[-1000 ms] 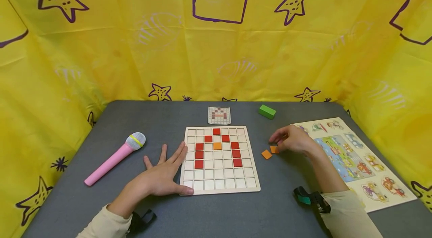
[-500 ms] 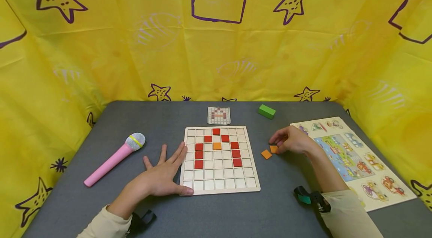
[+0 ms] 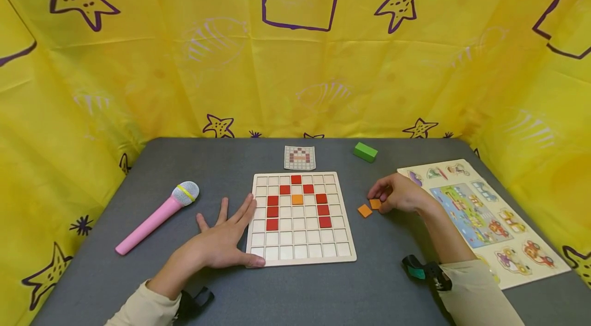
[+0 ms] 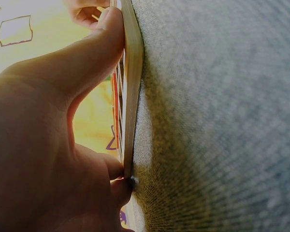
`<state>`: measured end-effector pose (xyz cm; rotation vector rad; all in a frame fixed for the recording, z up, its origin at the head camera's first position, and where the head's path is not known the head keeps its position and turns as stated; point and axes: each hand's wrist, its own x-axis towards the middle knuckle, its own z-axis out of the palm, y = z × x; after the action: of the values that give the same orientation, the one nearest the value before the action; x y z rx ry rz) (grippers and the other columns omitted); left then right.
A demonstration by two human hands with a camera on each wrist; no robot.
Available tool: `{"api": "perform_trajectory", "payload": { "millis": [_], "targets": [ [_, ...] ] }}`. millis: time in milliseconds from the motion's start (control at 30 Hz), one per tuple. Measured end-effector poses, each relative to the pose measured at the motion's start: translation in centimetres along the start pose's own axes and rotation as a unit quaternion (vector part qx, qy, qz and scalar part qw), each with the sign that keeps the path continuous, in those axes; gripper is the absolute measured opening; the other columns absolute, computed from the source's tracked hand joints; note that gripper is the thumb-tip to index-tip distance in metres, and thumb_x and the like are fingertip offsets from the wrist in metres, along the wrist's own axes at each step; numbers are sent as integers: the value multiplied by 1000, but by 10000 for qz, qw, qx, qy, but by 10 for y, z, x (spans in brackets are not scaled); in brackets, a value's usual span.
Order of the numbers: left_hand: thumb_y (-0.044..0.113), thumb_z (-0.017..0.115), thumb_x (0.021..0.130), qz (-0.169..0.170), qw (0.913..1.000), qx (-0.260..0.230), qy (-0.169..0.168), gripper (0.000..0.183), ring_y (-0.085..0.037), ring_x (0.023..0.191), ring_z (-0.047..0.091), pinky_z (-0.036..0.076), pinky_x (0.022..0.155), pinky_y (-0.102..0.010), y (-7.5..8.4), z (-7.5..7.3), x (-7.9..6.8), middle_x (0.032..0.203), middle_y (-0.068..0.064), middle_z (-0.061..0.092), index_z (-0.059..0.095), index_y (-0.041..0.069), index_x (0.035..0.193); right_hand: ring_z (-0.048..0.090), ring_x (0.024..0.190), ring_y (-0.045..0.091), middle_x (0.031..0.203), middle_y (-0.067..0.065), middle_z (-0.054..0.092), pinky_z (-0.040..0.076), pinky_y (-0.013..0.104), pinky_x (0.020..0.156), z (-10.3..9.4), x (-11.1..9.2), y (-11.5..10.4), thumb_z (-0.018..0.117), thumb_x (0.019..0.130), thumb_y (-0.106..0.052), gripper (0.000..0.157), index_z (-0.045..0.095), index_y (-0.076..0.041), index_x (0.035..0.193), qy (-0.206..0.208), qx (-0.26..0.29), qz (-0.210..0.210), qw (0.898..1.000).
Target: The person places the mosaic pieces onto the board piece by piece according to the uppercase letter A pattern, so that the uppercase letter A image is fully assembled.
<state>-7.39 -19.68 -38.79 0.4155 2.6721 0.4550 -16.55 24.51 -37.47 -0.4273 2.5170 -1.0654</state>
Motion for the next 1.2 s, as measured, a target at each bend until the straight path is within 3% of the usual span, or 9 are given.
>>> {"api": "perform_trajectory", "payload": {
  "millis": [533,1200],
  "targets": [
    [82,76,70,-4,10000,8,1,138,-57,156,-11,-11,93,-95,-1,0,1,177,3,-4,3,22,170,59,81,20,88,11,71,51,23,69,1,1,0,84,72,5,32,77,2,102,91,-123,-52,9999],
    [81,77,71,34,10000,-46,-24,137,-57,156,-14,-11,93,-95,-2,0,2,177,2,-4,2,22,170,62,82,17,93,7,77,52,23,70,-1,1,-1,84,78,-3,29,80,-1,106,274,-327,-64,9991]
  ]
}}
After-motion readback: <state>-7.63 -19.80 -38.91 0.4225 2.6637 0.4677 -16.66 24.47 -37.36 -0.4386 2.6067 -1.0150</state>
